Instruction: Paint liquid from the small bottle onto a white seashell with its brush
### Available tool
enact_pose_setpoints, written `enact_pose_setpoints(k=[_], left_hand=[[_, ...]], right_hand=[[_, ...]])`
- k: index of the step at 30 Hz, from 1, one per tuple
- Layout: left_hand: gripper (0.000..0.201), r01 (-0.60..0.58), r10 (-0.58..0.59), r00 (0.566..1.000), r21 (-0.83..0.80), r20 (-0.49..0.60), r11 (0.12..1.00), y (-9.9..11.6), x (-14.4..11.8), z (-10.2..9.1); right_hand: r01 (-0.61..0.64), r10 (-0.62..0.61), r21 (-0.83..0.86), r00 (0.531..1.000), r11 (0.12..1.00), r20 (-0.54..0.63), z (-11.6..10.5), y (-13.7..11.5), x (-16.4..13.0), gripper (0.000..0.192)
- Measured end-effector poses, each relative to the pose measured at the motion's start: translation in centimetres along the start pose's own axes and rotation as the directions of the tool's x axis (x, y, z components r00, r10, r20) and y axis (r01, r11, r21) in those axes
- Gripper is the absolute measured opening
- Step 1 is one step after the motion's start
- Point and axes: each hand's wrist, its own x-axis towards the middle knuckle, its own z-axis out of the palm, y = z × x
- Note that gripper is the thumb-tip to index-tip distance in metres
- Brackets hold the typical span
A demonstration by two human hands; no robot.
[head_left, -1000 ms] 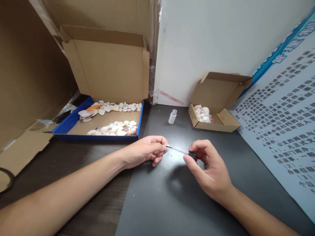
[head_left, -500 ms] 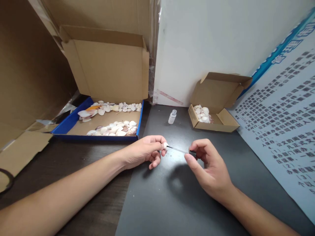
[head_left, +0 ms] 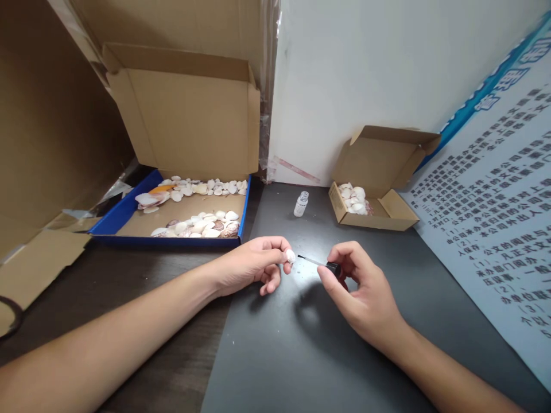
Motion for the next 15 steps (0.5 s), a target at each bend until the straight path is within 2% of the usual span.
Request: enact_pose_setpoints(k=[4, 7, 10, 15], left_hand=[[0.012, -0.008, 0.008, 1.0, 0.006, -0.006, 1.0, -0.01, -0.02, 0.05], [0.012, -0.013, 0.013, 1.0, 0.003, -0.008, 1.0, -0.02, -0.02, 0.03], [0.013, -0.005, 0.005, 1.0, 0.003, -0.012, 1.0, -0.03, -0.01, -0.02], [0.014, 0.0, 0.0, 1.0, 0.017, -0.006, 1.0, 0.01, -0.08, 0.04]], right_hand=[[0.034, -0.035, 0.047, 0.999, 0.998, 0.011, 0.02, 0.03, 0.02, 0.011], [0.024, -0.025, 0.02, 0.999, 1.0, 0.032, 0.05, -0.07, 0.01, 0.013], [0.004, -0.004, 0.014, 1.0, 1.0, 0.006, 0.02, -0.15, -0.04, 0.015], [0.039, -0.039, 0.061, 0.999, 0.997, 0.0, 0.03, 0.05, -0.11, 0.013]])
